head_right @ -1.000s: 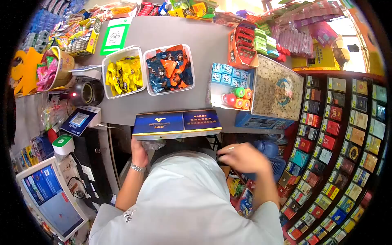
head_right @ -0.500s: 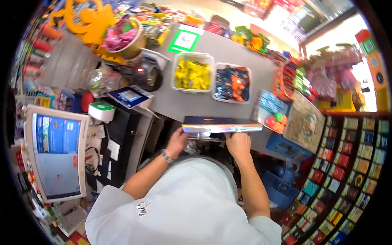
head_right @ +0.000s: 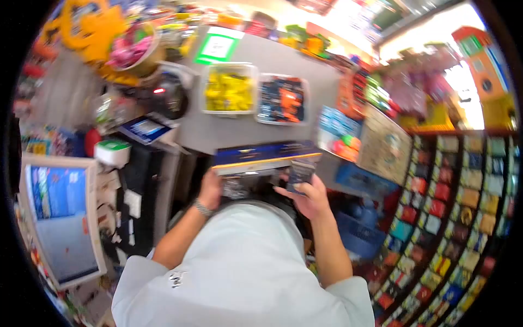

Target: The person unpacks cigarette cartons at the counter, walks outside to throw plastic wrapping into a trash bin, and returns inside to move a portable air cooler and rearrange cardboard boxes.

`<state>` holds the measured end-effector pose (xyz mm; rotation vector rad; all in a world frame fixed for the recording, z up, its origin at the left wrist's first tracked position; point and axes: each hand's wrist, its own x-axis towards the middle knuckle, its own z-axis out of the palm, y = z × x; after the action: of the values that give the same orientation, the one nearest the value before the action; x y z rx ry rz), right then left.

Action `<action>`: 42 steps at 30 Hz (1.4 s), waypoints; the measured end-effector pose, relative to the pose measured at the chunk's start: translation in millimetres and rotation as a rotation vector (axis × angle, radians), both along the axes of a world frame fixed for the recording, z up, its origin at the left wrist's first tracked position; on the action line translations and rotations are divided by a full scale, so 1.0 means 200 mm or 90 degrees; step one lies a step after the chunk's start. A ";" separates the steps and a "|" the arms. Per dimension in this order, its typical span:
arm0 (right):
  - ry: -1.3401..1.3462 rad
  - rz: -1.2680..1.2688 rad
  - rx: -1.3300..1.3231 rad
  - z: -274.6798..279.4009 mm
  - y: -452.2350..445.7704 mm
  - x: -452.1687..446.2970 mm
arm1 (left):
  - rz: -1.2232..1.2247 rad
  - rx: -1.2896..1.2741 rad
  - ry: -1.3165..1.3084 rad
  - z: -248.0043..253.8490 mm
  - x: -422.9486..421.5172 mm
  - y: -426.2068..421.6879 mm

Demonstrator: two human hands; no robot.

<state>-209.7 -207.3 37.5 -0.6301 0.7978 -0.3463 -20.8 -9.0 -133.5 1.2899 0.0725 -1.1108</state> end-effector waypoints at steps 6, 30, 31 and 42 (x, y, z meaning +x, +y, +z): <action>-0.290 -0.061 0.216 0.00 -0.14 -0.27 | -0.010 -0.088 0.038 0.10 0.04 -0.01; 0.223 -0.463 -0.203 0.33 -1.13 -1.46 | 0.119 0.123 -0.089 0.29 -0.03 -0.25; 0.157 -0.462 -0.209 0.27 -1.15 -1.44 | 0.112 0.130 -0.087 0.35 -0.03 -0.23; 0.042 -0.566 -0.173 0.22 -1.35 -1.54 | 0.434 0.395 -0.377 0.47 0.28 -0.07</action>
<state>-516.8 -477.0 81.0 -0.5077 1.0775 -1.2650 36.2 -23.1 -40.1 1.9035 0.4022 -0.0842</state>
